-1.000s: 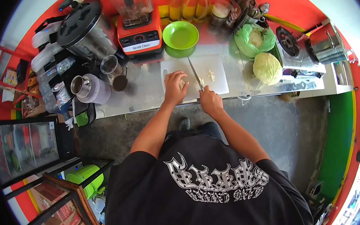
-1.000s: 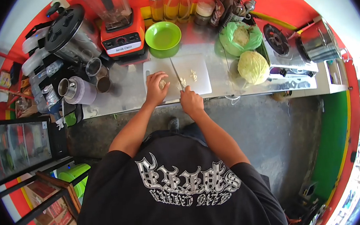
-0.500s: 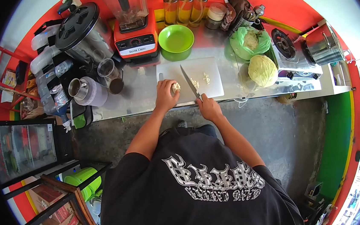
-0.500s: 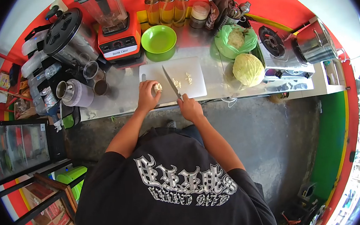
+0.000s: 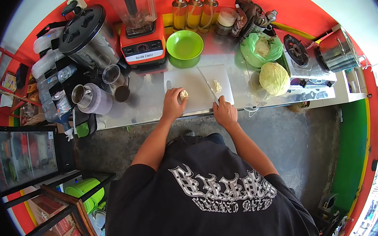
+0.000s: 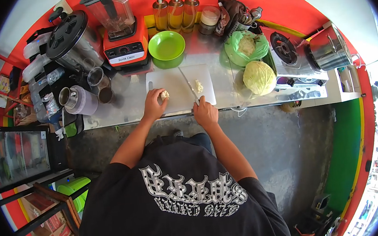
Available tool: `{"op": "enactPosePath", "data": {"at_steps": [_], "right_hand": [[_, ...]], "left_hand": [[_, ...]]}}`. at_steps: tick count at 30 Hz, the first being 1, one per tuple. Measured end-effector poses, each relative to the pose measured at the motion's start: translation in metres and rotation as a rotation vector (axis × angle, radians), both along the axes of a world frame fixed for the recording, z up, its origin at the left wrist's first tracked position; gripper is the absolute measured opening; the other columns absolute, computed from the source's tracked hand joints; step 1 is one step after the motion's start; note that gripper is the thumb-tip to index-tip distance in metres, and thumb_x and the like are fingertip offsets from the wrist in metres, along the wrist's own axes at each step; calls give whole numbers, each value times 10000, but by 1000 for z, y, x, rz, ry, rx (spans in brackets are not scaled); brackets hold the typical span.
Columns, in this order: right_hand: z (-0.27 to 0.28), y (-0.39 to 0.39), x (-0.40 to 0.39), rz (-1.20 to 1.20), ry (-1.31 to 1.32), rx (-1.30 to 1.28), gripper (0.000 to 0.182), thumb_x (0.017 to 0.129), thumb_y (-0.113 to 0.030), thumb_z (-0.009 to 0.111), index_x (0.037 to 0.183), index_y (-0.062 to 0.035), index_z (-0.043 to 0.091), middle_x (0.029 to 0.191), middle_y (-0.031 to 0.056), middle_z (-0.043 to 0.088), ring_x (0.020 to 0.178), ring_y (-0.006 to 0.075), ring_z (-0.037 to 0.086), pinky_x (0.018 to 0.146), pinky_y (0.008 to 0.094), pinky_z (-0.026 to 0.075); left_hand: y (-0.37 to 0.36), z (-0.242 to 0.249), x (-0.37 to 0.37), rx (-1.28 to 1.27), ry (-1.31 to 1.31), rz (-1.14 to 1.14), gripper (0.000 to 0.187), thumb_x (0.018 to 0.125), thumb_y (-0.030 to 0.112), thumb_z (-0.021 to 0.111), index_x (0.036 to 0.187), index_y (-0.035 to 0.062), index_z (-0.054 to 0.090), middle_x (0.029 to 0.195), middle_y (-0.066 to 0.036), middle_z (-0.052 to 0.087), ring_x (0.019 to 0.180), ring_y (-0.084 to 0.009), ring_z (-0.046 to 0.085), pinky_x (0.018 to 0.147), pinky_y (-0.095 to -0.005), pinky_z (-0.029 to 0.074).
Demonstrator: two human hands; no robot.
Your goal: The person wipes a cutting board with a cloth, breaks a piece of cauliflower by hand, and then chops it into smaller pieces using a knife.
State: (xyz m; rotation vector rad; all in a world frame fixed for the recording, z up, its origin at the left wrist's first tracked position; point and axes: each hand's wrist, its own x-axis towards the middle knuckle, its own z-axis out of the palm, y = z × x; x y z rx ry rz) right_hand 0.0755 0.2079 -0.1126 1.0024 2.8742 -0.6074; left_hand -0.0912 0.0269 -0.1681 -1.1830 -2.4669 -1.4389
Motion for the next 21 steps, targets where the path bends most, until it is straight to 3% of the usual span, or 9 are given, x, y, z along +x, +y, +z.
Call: {"op": "enactPosePath", "data": {"at_steps": [6, 8, 9, 11, 15, 17, 18, 20, 21], "right_hand": [[-4, -16, -20, 0, -47, 95, 422, 1000, -419, 598, 1132, -30, 501, 894, 197, 736, 870, 391, 739, 775, 511, 580], [2, -14, -27, -37, -161, 46, 458, 991, -438, 604, 1165, -23, 517, 976, 199, 746, 952, 383, 737, 831, 499, 577], [5, -14, -31, -49, -155, 40, 458, 991, -438, 604, 1165, -23, 517, 976, 199, 746, 952, 383, 737, 831, 499, 577], [14, -11, -40, -24, -287, 2, 464, 986, -445, 607, 1157, -17, 562, 1041, 208, 747, 1004, 382, 732, 853, 491, 575], [22, 3, -47, 42, -258, 45, 491, 969, -479, 623, 1096, -6, 624, 991, 240, 742, 953, 404, 740, 805, 510, 570], [45, 8, -52, 120, -133, 11, 399, 981, -386, 648, 1088, -2, 663, 964, 180, 753, 867, 299, 751, 757, 396, 577], [54, 11, -57, 121, -130, 15, 399, 981, -386, 648, 1088, -2, 663, 964, 180, 753, 867, 299, 751, 757, 396, 577], [78, 15, -65, 9, 347, -818, 308, 1013, -279, 629, 1098, 14, 669, 903, 135, 733, 745, 187, 688, 640, 322, 531], [109, 6, -63, -104, 484, -1095, 262, 1038, -208, 594, 1111, 32, 669, 858, 82, 706, 694, 106, 604, 574, 262, 465]], "left_hand": [[3, 4, -10, -41, -76, -30, 366, 821, 75, 756, 1179, 26, 699, 1048, -118, 709, 932, -292, 651, 864, -392, 530], [8, 8, -17, -40, -356, -25, 355, 832, 65, 775, 1174, 8, 700, 1055, -94, 735, 914, -199, 686, 837, -329, 548], [10, 10, -22, -47, -350, -37, 355, 832, 65, 775, 1174, 8, 700, 1055, -94, 735, 914, -199, 686, 837, -329, 548], [14, 15, -32, 26, -717, -104, 357, 852, 44, 783, 1192, -11, 687, 1061, -88, 740, 910, -127, 686, 818, -280, 554], [25, 67, -32, 143, -771, -193, 323, 874, 21, 771, 1180, -15, 674, 1047, -83, 725, 904, -112, 671, 817, -267, 546], [28, 100, -27, 210, -757, -231, 306, 878, -3, 764, 1168, -7, 664, 1028, -77, 717, 896, -119, 667, 815, -260, 537], [29, 117, -24, 213, -753, -231, 306, 878, -3, 764, 1168, -7, 664, 1028, -77, 717, 896, -119, 667, 815, -260, 537], [31, 146, -18, 242, -692, -236, 279, 878, 6, 774, 1133, -5, 662, 1017, -59, 711, 894, -110, 663, 819, -258, 531], [31, 157, -15, 246, -688, -240, 279, 878, 6, 774, 1133, -5, 662, 1017, -59, 711, 894, -110, 663, 819, -258, 531]]}}
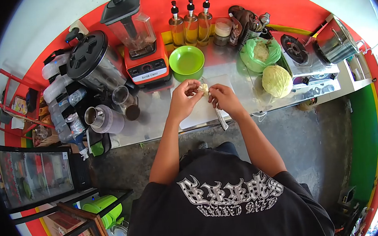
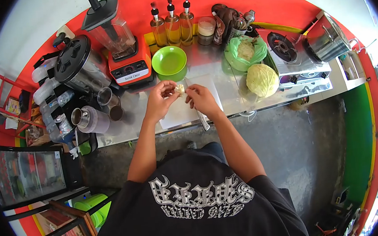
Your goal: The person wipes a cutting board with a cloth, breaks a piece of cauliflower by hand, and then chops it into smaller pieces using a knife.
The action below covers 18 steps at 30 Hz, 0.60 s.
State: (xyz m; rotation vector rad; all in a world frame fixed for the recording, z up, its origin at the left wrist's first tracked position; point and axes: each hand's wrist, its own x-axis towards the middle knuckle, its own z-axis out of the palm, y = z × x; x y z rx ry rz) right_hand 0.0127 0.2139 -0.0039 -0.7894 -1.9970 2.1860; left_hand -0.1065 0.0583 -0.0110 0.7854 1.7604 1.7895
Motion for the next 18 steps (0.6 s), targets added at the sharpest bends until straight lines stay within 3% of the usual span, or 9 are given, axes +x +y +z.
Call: {"op": "enactPosePath", "data": {"at_steps": [2, 4, 8, 15, 18], "right_hand": [[23, -2, 4, -24, 81, -49, 260, 1033, -199, 608, 1127, 34, 672, 868, 70, 717, 704, 103, 614, 577, 249, 461], [38, -6, 8, -54, 162, -103, 260, 1028, -190, 622, 1143, 37, 676, 878, 59, 729, 713, 99, 624, 581, 237, 458], [48, -9, 15, -12, 279, 65, 260, 1004, -136, 662, 1170, 64, 680, 925, 71, 753, 748, 86, 636, 600, 226, 461], [69, -21, 28, -58, 261, 119, 227, 986, -96, 690, 1120, 87, 696, 918, 85, 758, 786, 96, 656, 668, 245, 502], [63, -23, 30, -89, 358, 137, 239, 979, -113, 710, 1113, 84, 701, 906, 85, 759, 803, 102, 668, 683, 253, 506]], "left_hand": [[0, 18, 4, -28, 209, 39, 286, 878, 20, 783, 1139, -13, 670, 1016, -46, 717, 900, -101, 657, 826, -264, 532], [-1, 31, 9, 0, 236, 59, 284, 879, 25, 785, 1142, -17, 685, 1020, -43, 725, 899, -99, 655, 825, -265, 529], [-6, 54, 21, 42, 316, 98, 288, 886, 31, 782, 1161, -30, 726, 1034, -62, 748, 897, -100, 653, 821, -265, 522], [-10, 57, 29, 67, 328, 131, 259, 896, 78, 778, 1139, -7, 756, 1025, -92, 782, 820, -128, 664, 774, -281, 546], [-9, 58, 34, 103, 195, 109, 239, 894, 42, 774, 1126, -12, 750, 1011, -87, 775, 795, -119, 664, 749, -269, 546]]}}
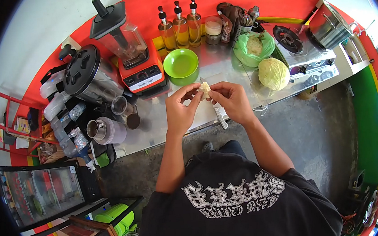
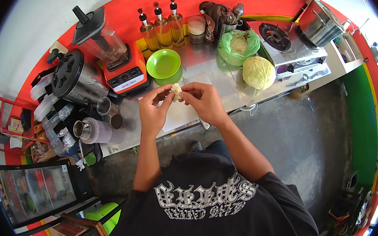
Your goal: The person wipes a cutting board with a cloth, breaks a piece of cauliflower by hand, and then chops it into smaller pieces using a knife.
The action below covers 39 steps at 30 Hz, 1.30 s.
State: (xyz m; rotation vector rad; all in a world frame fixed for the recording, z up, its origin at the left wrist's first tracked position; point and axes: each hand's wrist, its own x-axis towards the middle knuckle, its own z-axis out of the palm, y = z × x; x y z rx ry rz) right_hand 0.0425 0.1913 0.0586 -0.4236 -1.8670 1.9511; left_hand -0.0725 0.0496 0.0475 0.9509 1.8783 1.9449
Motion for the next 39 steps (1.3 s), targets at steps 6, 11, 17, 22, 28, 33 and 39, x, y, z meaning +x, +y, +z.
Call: {"op": "enactPosePath", "data": {"at_steps": [6, 11, 17, 22, 28, 33, 39], "right_hand": [[3, -2, 7, -67, -62, 169, 227, 964, -137, 730, 1095, 49, 732, 890, 60, 761, 797, 87, 663, 695, 261, 508], [5, -7, 9, -108, -70, 209, 208, 971, -134, 709, 1078, 42, 741, 861, 79, 760, 754, 90, 658, 659, 265, 511], [15, -5, 13, -133, -92, 320, 211, 976, -121, 687, 1083, 54, 736, 835, 113, 756, 729, 103, 666, 649, 274, 525], [9, 0, 14, -147, -18, 274, 227, 983, -125, 684, 1093, 68, 729, 818, 114, 743, 728, 104, 670, 660, 279, 530], [22, 4, 21, -91, -104, 95, 239, 1001, -128, 673, 1103, 82, 727, 813, 74, 726, 741, 100, 667, 665, 263, 526], [22, 9, 25, -109, -129, 101, 230, 997, -119, 678, 1099, 79, 733, 833, 63, 733, 764, 91, 667, 686, 253, 526], [23, 6, 23, -172, -96, 106, 220, 980, -108, 682, 1088, 77, 733, 851, 75, 750, 789, 97, 681, 697, 257, 536]], "left_hand": [[1, 5, 6, 78, 110, 10, 245, 865, -17, 781, 1105, -23, 732, 989, -96, 753, 778, -119, 677, 728, -266, 550], [0, 8, 11, 47, 152, 18, 245, 872, -76, 745, 1114, -57, 712, 1008, -91, 714, 844, -111, 655, 792, -258, 545], [4, 4, 13, 63, 196, -24, 234, 871, -77, 744, 1102, -57, 712, 1008, -93, 712, 844, -112, 654, 795, -266, 547], [9, 7, 15, 81, 186, 0, 222, 867, -33, 759, 1086, -28, 723, 967, -98, 739, 823, -137, 680, 773, -274, 547], [15, 10, 15, 134, 79, -13, 205, 894, -29, 745, 1098, -34, 723, 1038, -109, 732, 860, -143, 695, 787, -273, 577], [20, 10, 17, 87, 121, -16, 264, 905, -23, 744, 1165, -53, 714, 1124, -136, 722, 961, -169, 725, 814, -294, 622], [24, 18, 23, 31, 95, -87, 334, 919, -6, 736, 1249, -46, 697, 1154, -153, 722, 1053, -204, 728, 868, -332, 631]]}}
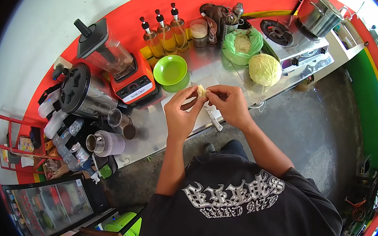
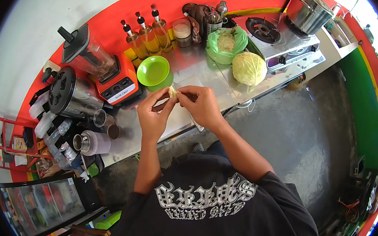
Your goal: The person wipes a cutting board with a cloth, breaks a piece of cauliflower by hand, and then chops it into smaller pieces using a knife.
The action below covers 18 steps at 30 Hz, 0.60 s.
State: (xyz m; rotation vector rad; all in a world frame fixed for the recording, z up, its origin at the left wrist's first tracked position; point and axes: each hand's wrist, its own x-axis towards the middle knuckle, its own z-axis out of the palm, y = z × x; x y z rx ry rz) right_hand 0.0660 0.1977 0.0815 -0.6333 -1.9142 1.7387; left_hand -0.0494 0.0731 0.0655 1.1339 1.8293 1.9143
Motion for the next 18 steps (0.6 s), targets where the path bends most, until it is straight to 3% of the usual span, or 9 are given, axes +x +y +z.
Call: {"op": "enactPosePath", "data": {"at_steps": [5, 10, 12, 15, 18], "right_hand": [[-1, -3, -2, -12, -8, 7, 198, 965, -91, 683, 1071, 72, 722, 875, 95, 752, 798, 106, 681, 701, 270, 542], [-7, -13, -6, 7, 45, 141, 156, 988, -66, 659, 1056, 68, 699, 910, 61, 709, 792, 86, 627, 664, 259, 526], [-9, -14, -8, 34, 53, 145, 154, 948, -67, 678, 1044, 52, 699, 903, 123, 724, 804, 145, 675, 689, 295, 544], [-11, -15, -10, 73, 56, 115, 143, 945, -48, 666, 1043, 55, 683, 898, 128, 714, 780, 161, 670, 686, 304, 544], [-8, -17, -13, 113, 40, 109, 113, 980, -11, 605, 1022, 81, 657, 921, 73, 685, 774, 105, 623, 672, 274, 552]], "left_hand": [[2, -3, 2, 14, -175, 4, 333, 953, -8, 688, 1284, -37, 670, 1139, -138, 736, 1052, -190, 727, 835, -301, 622], [0, -11, -3, -30, -121, -10, 341, 956, -32, 644, 1297, -31, 648, 1111, -114, 740, 1028, -171, 727, 827, -289, 605], [-4, -15, -6, -15, -86, -18, 333, 954, -36, 633, 1286, -32, 646, 1095, -107, 739, 1009, -163, 726, 830, -287, 600], [-11, -8, -7, -17, -186, -80, 317, 921, -102, 594, 1226, -28, 637, 1112, -93, 701, 1033, -153, 697, 855, -284, 583], [-14, -4, -6, -6, -218, -73, 288, 914, -94, 604, 1191, -20, 623, 1109, -90, 695, 1056, -156, 686, 861, -285, 584]]}}
